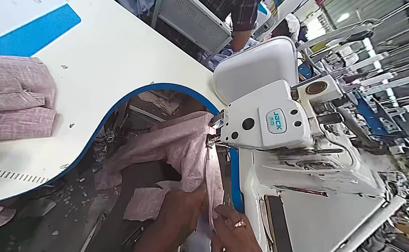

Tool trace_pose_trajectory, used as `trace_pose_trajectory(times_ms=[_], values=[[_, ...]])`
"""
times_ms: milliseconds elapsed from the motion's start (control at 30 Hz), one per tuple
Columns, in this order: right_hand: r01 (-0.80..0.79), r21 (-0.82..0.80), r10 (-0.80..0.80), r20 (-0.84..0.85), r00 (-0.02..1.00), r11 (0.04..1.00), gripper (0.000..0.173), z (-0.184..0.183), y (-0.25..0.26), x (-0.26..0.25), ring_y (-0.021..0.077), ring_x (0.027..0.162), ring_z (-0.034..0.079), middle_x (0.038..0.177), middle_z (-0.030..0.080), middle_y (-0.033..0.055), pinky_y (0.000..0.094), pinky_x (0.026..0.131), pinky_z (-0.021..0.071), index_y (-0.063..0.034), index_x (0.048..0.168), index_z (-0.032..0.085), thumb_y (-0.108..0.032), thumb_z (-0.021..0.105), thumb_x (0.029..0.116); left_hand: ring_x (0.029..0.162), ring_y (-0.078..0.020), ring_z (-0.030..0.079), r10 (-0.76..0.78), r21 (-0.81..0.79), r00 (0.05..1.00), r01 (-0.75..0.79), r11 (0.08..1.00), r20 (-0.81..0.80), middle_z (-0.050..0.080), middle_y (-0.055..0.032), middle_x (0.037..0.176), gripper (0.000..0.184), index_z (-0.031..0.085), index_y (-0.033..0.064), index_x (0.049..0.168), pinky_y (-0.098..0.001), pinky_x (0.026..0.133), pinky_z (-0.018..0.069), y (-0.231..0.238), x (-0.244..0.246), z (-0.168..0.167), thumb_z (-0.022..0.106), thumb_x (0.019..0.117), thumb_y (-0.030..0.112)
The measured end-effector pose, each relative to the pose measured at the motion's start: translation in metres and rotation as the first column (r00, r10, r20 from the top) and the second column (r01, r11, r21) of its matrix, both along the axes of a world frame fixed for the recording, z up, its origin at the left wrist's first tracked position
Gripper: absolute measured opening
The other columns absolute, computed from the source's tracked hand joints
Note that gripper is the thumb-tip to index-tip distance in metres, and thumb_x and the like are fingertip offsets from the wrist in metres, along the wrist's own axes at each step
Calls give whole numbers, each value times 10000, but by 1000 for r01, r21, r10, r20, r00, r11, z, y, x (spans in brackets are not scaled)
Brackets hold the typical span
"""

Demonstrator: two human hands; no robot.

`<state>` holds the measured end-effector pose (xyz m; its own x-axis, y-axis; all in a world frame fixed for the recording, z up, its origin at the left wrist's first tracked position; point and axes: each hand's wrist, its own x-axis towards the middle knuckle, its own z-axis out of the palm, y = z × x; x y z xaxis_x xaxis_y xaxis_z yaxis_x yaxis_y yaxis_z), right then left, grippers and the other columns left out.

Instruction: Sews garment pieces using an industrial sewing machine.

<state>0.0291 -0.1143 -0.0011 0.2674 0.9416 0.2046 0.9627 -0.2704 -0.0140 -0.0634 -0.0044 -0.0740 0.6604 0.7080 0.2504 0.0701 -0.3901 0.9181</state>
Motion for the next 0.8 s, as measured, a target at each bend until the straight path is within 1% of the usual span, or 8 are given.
trace_pose_trajectory(times_ms=[167, 233, 333, 500, 567, 633, 733, 800], values=[[-41, 69, 48, -103, 993, 997, 152, -5, -7, 6, 340, 852, 723, 946, 753, 199, 424, 748, 577, 7, 736, 748, 23, 614, 805, 513, -302, 618, -34, -74, 999, 34, 997, -1, 617, -134, 590, 364, 699, -26, 1267, -475, 524, 505, 5, -3, 3, 488, 1006, 114], [-45, 52, 50, -92, 995, 998, 170, 0, -13, 1, 306, 831, 711, 914, 750, 172, 389, 735, 569, -16, 711, 735, -10, 604, 819, 522, -300, 611, -82, -112, 997, 81, 990, -11, 607, -136, 596, 369, 676, -30, 1292, -475, 533, 501, 3, -3, 4, 476, 1022, 123], [-41, -17, 39, -118, 992, 999, 144, -7, -12, 5, 353, 794, 727, 922, 736, 215, 463, 667, 585, 40, 773, 744, 10, 617, 833, 620, -346, 637, -153, -192, 988, 143, 971, -37, 645, -177, 676, 396, 625, -26, 1370, -521, 621, 503, 15, -5, 12, 454, 1044, 120], [-91, 7, 91, -123, 988, 996, 157, -5, -15, 3, 358, 839, 724, 950, 745, 212, 460, 714, 584, 12, 762, 756, -1, 616, 832, 660, -362, 672, -155, -183, 988, 147, 972, -27, 677, -190, 718, 381, 647, -8, 1350, -541, 647, 524, 9, -6, 11, 453, 1053, 131], [-83, 25, 86, -162, 983, 996, 172, -6, -13, 5, 369, 870, 730, 973, 741, 235, 477, 748, 587, 37, 803, 753, -18, 600, 860, 623, -359, 676, -45, -148, 999, 42, 988, -14, 678, -182, 688, 365, 674, -5, 1319, -545, 614, 533, 4, -4, 8, 484, 1030, 111], [-87, 61, 96, -175, 980, 994, 203, 2, -16, 2, 316, 860, 712, 971, 739, 214, 402, 750, 563, 11, 777, 733, -53, 566, 875, 558, -326, 674, 76, -83, 997, -75, 994, 18, 668, -149, 645, 336, 714, -13, 1241, -515, 533, 540, -10, 2, 0, 514, 991, 89], [-79, 45, 88, -261, 961, 996, 198, -7, -17, 3, 330, 834, 706, 976, 726, 253, 414, 740, 562, 36, 729, 717, -24, 574, 852, 542, -315, 662, 112, -36, 994, -111, 993, 18, 651, -136, 618, 355, 716, -10, 1247, -495, 508, 520, -10, 5, 1, 512, 967, 71], [-81, 78, 101, -298, 949, 994, 203, -5, -16, 6, 260, 835, 678, 969, 711, 234, 339, 756, 541, 25, 718, 695, -36, 559, 856, 513, -303, 640, 104, -26, 994, -103, 994, 25, 625, -125, 592, 346, 718, -5, 1232, -478, 484, 504, -8, 5, 1, 503, 972, 73]])
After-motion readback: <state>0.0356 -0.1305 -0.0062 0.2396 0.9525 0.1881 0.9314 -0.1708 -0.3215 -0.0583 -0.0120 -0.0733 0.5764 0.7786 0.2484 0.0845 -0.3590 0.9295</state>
